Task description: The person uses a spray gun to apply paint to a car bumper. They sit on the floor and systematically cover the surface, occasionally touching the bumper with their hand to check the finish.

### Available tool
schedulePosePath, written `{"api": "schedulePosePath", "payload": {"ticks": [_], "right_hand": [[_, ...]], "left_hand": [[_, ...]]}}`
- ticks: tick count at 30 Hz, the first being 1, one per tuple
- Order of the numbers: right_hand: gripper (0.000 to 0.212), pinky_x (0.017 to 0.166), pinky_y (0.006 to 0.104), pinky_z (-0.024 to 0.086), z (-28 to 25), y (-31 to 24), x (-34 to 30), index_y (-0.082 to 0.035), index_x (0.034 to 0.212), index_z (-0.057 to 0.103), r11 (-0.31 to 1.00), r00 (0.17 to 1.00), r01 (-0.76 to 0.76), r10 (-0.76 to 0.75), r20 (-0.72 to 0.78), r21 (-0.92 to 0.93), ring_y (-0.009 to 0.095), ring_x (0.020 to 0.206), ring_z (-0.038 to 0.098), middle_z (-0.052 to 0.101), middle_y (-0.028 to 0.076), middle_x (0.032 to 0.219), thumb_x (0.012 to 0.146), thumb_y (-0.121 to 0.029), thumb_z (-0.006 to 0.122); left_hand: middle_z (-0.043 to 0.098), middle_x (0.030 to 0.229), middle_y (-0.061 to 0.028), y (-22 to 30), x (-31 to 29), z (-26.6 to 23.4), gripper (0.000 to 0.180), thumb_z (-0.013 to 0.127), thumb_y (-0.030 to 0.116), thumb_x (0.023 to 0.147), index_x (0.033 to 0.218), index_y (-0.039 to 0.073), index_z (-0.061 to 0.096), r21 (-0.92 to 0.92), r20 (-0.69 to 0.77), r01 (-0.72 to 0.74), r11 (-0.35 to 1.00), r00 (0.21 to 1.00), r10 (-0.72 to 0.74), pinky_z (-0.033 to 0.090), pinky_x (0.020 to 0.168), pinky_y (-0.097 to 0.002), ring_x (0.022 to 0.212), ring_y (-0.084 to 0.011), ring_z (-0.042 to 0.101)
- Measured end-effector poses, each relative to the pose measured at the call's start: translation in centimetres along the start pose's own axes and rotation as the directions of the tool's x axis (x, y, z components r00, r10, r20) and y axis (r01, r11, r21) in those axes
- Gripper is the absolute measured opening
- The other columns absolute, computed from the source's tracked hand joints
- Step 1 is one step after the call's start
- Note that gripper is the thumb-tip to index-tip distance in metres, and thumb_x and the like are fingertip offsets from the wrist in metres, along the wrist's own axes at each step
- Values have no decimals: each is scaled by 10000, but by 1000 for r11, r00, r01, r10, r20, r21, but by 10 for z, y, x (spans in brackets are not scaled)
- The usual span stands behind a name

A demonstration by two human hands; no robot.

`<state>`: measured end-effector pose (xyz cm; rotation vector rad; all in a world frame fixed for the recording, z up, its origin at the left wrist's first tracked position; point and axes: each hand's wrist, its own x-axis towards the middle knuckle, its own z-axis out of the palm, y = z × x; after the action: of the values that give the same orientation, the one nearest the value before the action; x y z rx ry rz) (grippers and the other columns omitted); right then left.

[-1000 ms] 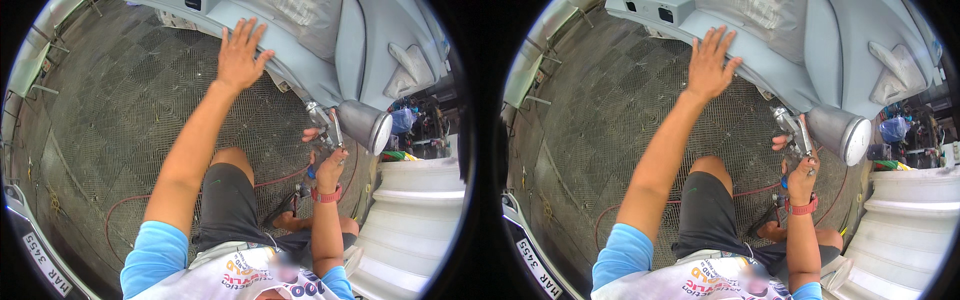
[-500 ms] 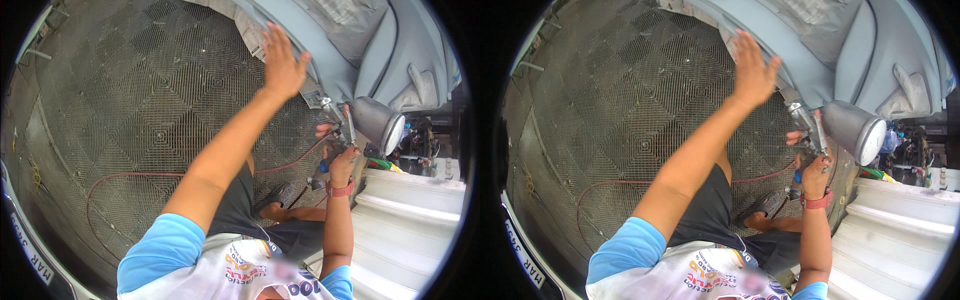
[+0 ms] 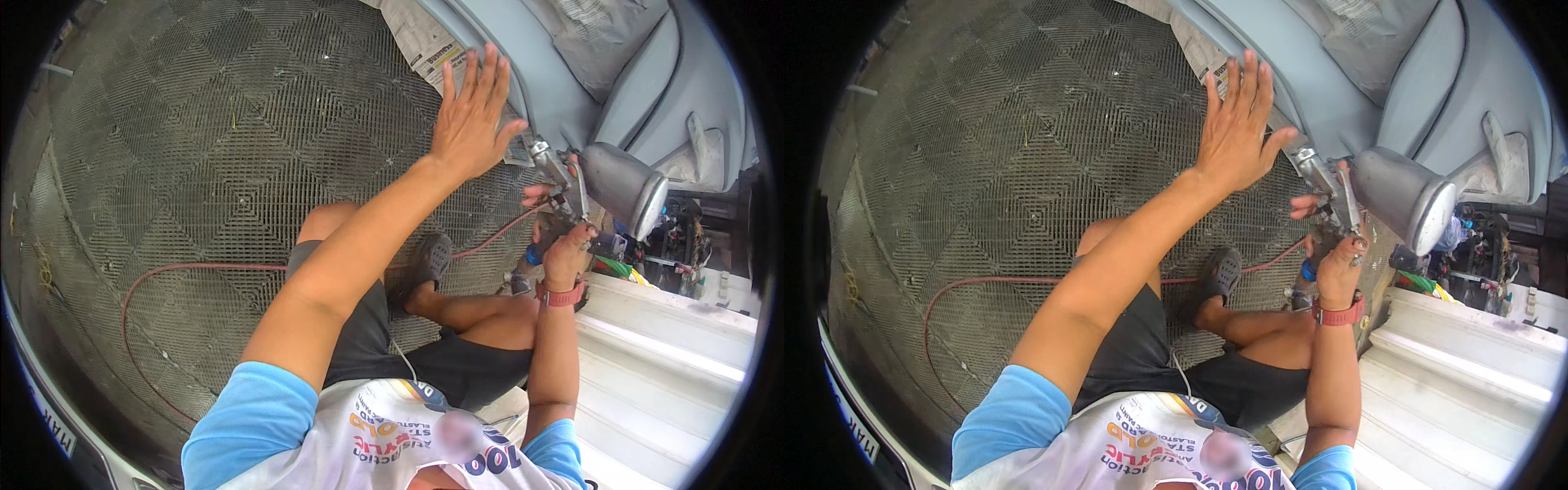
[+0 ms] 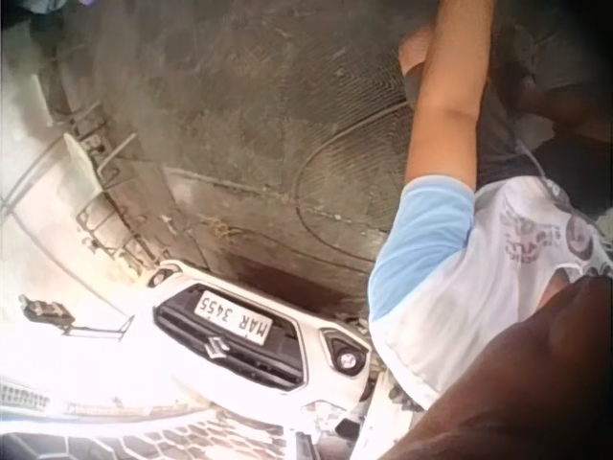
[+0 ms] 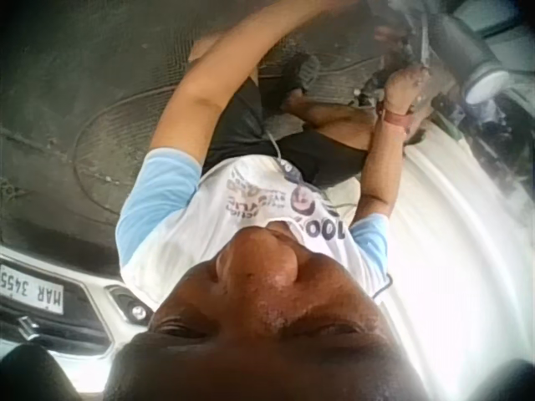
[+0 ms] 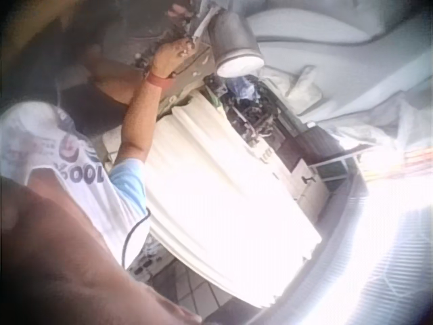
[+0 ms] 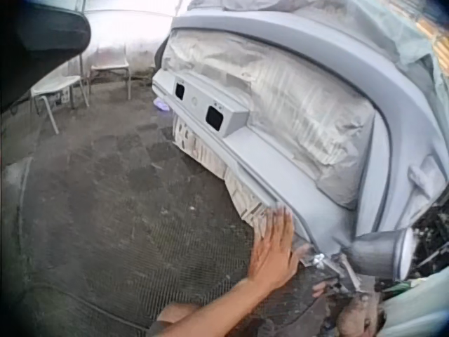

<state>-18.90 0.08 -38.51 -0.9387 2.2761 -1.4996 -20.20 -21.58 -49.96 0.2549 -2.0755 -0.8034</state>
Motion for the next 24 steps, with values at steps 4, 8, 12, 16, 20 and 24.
{"api": "schedulePosePath", "payload": {"ticks": [4, 8, 12, 16, 20, 24], "right_hand": [[1222, 578, 284, 467, 4, 5, 7, -105, 1732, 310, 996, 997, -75, 74, 22, 53, 222, 976, 712, 744, 216, 1240, 908, -1007, 331], [1111, 596, 306, 478, -5, 25, 1, -14, 1651, 419, 999, 999, -32, 32, -33, -10, 210, 880, 684, 750, 211, 1211, 1021, -921, 299], [1171, 605, 318, 489, -5, 24, 6, -34, 1665, 407, 999, 999, -34, 33, -42, -9, 216, 870, 680, 749, 219, 1193, 975, -972, 285], [1378, 530, 275, 500, 11, 4, 7, -94, 1749, 252, 995, 994, -53, 61, -92, 89, 231, 943, 735, 750, 218, 1174, 789, -1075, 386], [1400, 515, 260, 509, 7, 4, 4, -129, 1768, 219, 999, 998, -51, 52, -37, 19, 228, 966, 731, 742, 223, 1186, 761, -1082, 416], [1393, 504, 243, 507, 8, 3, 5, -127, 1770, 217, 998, 997, -41, 44, -68, 48, 216, 974, 725, 727, 215, 1182, 771, -1078, 416]], "left_hand": [[92, 1835, -301, 20, 6, 13, 1021, 649, 504, 1053, 1749, -51, 150, -23, 52, 59, 998, 997, -58, 75, 1331, -725, 1700, -496, 115], [201, 1837, -229, 41, -38, 40, 887, 656, 498, 1012, 1667, -42, 397, 75, 317, -29, 997, 948, 4, 103, 1344, -706, 1700, -432, 188], [194, 1848, -209, 25, -51, 62, 784, 660, 493, 1015, 1616, 12, 514, 74, 186, -133, 988, 976, 118, 129, 1337, -715, 1698, -432, 201], [82, 1860, -250, 14, -22, 38, 824, 629, 468, 1065, 1738, 82, 352, -27, 33, 67, 997, 997, -66, 110, 1325, -742, 1687, -507, 165], [-37, 1830, -334, 7, 23, 27, 913, 502, 519, 1146, 1789, 68, 36, -357, -221, 189, 915, 934, -280, 67, 1348, -691, 1684, -558, 37], [-131, 1820, -332, 33, 6, 49, 928, 307, 626, 1177, 1763, 41, -111, -918, -35, 159, 364, 880, -473, 44, 1392, -521, 1704, -464, -66]]}}
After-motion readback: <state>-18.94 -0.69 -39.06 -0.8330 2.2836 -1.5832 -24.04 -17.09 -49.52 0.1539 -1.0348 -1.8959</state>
